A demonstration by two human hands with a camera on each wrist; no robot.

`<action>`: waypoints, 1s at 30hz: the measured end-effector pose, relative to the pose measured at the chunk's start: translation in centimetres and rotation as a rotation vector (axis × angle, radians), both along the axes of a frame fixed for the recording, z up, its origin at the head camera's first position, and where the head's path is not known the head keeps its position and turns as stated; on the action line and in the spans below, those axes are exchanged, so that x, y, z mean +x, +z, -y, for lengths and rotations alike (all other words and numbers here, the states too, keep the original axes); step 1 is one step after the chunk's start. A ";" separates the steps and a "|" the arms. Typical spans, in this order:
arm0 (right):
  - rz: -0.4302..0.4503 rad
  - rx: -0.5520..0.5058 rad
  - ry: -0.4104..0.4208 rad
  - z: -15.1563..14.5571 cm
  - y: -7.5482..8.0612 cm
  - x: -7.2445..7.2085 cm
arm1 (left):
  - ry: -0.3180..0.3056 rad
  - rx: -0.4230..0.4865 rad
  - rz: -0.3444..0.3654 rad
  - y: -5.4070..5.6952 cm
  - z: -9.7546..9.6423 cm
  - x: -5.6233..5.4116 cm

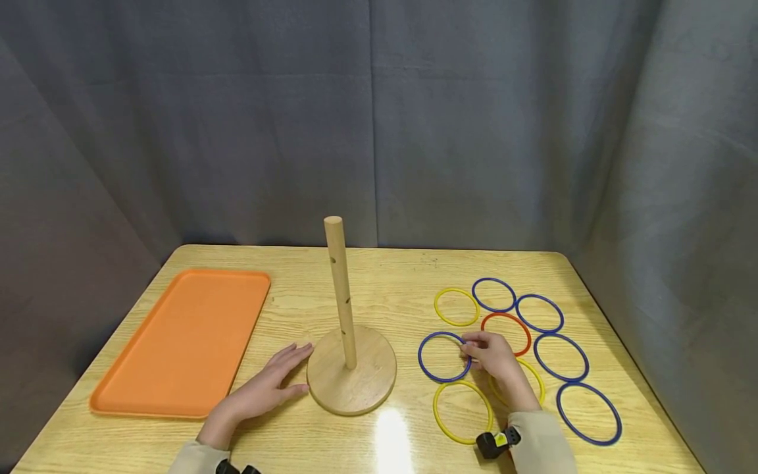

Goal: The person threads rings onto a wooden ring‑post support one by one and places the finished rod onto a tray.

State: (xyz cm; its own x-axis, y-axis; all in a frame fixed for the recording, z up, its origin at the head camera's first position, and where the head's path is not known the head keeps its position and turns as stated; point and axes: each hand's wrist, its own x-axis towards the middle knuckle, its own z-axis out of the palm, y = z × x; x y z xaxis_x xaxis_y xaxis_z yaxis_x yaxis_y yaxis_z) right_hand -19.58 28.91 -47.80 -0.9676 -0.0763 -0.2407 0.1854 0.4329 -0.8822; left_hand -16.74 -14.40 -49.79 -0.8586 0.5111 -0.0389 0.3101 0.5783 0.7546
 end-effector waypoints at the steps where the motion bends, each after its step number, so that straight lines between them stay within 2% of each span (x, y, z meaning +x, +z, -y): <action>1: 0.002 -0.013 -0.001 0.0 0.0 0.0 | 0.001 0.001 0.001 0.0 0.0 0.0; 8: 0.021 -0.057 -0.037 0.2 0.3 0.2 | 0.011 -0.009 0.010 -0.2 0.1 0.0; 15: -0.009 -0.030 -0.092 0.8 1.4 0.4 | 0.005 -0.003 0.015 -0.4 0.2 -0.1; 21: -0.074 -0.101 -0.104 1.6 3.5 0.4 | 0.003 -0.005 0.010 -0.3 0.2 0.1; 30: -0.179 -0.252 -0.104 3.9 7.7 0.8 | 0.003 -0.031 -0.019 -0.4 0.1 0.0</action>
